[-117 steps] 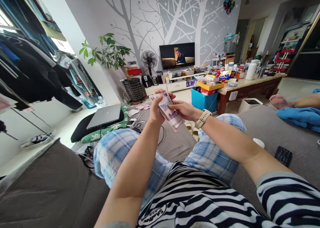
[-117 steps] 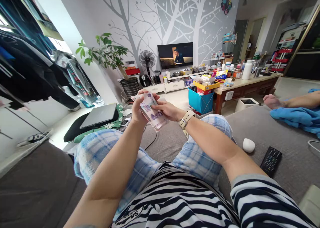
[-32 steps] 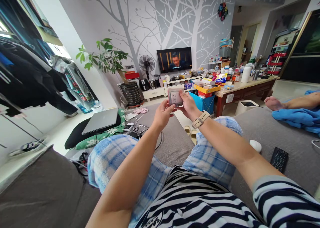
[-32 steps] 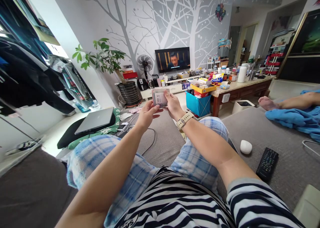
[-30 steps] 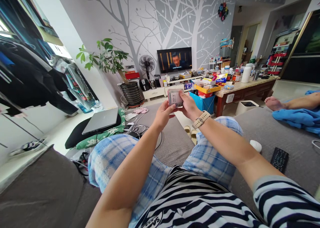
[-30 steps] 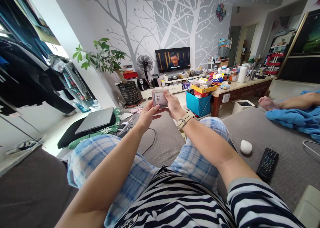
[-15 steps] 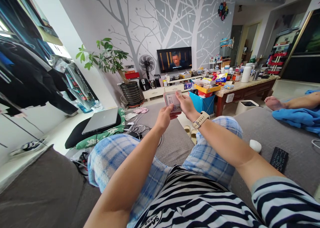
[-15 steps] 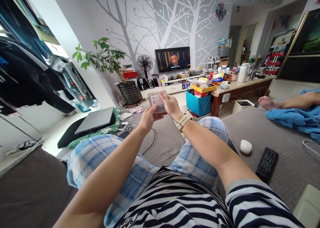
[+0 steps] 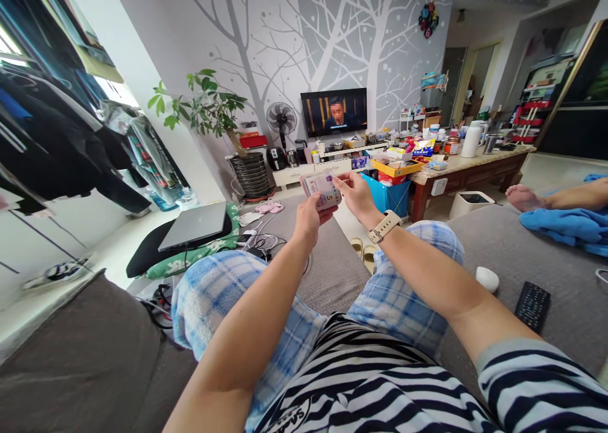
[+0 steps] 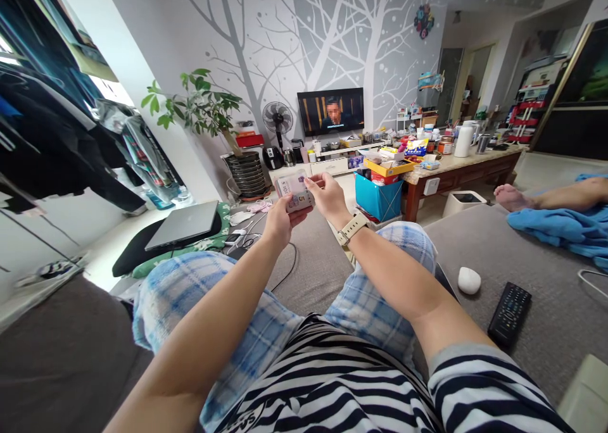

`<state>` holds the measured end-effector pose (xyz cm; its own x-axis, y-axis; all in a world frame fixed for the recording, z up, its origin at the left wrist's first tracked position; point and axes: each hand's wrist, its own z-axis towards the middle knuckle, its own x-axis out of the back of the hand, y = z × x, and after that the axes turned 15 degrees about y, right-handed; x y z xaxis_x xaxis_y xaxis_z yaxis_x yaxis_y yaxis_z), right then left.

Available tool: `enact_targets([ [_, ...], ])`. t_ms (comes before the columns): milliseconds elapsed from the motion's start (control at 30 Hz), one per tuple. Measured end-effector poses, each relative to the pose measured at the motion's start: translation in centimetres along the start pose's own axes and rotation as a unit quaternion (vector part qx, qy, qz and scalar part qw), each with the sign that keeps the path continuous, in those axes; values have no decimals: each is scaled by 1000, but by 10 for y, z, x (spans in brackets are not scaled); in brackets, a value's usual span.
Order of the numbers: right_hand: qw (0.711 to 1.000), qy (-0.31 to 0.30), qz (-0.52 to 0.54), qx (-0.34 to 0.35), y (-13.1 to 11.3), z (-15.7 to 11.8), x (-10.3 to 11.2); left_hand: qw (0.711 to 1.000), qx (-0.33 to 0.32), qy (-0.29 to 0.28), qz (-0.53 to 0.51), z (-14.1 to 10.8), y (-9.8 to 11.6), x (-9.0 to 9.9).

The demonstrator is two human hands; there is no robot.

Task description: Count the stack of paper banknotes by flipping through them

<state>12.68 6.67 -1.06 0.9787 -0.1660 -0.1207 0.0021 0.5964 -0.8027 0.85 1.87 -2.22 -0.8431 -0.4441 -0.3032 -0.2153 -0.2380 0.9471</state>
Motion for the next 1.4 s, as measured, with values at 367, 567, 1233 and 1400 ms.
enact_targets([
  [367, 997, 25, -58, 45, -10, -3, 5, 1000, 10, 6, -4, -2, 3, 0],
  [567, 997, 22, -49, 50, -10, -3, 5, 1000, 16, 12, 4, -3, 5, 0],
  [1233, 997, -8, 8, 79, -11, -5, 2, 994, 44, 63, -82, 9, 12, 3],
  [1400, 996, -34, 45, 63, -10, -5, 1, 994, 52, 59, -77, 8, 13, 3],
])
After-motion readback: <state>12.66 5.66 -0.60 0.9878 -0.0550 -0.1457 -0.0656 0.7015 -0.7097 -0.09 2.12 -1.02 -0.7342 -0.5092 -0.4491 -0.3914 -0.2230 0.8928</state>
